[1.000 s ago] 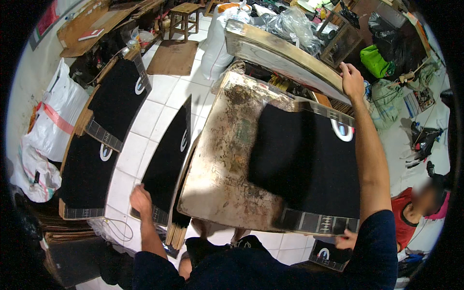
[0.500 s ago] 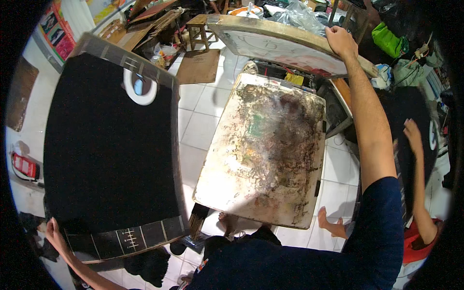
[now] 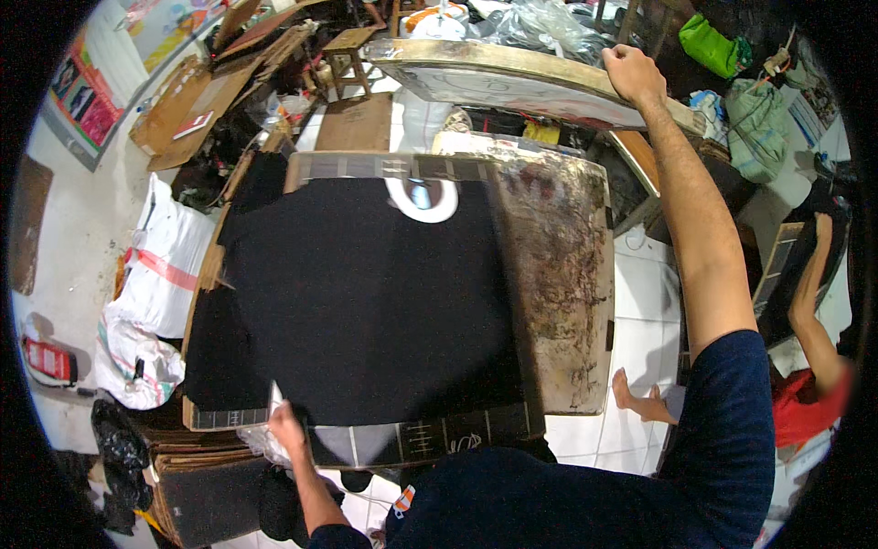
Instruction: The person repeatedly aligns a black t-shirt under a screen printing frame, lowers the frame, and uses a red squeegee to pull ink across the screen. The person then lifts the frame, repositions the t-shirt, and repeats the cycle multiple times.
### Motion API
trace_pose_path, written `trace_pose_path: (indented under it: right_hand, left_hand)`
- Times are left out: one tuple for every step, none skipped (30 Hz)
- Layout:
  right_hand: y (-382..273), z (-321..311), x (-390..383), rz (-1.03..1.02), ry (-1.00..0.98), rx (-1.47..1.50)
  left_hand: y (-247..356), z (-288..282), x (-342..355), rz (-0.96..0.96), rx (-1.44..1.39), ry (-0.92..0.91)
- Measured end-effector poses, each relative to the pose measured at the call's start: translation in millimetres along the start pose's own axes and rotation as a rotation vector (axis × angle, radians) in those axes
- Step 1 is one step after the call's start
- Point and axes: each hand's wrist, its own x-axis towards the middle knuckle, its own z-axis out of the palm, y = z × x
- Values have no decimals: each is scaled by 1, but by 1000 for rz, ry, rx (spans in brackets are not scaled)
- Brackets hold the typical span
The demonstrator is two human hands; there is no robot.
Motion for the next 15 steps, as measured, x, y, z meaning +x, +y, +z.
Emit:
trace_pose_path:
  right_hand:
    - [1,2,-6,-6,23,-5]
    - [1,2,-9,-7,34,1]
    - [2,3,-13,-2,32,2]
    - [2,4,-18,8,31,3]
    - [2,4,-20,-2,28,-7]
    - [2,4,-23,2,33,-11]
    - [1,4,-25,5,40,-13]
    - [-1,3,-27,9,51,-13]
    - [-2,2,-28,-10,72,-15]
    - [-5,0,-29,-30,95,-17]
    - [-7,-1,-30,-31,89,-23]
    - [-8,-3,-32,-47,116,15]
    - [-10,-7,-31,-45,125,48]
    - [-10,-11,-31,-46,135,83]
    - [-15,-13,-26,-15,117,63]
  left_hand:
    - [3,23,2,2,57,-138]
    - [6,49,2,3,143,-203]
    - [11,76,1,-3,176,-250]
    - [17,99,1,34,209,-318]
    - [23,123,-3,-7,224,-357]
    - [29,142,-7,26,255,-388]
    - [36,157,-12,45,196,-433]
    - [42,168,-15,48,164,-488]
    - [49,176,-18,64,203,-542]
    - [55,180,-19,73,255,-607]
    - [61,180,-21,102,310,-658]
    - [67,177,-22,154,361,-688]
    - [72,174,-22,231,406,-701]
    - [77,170,-22,290,490,-710]
    - [82,167,-22,276,476,-730]
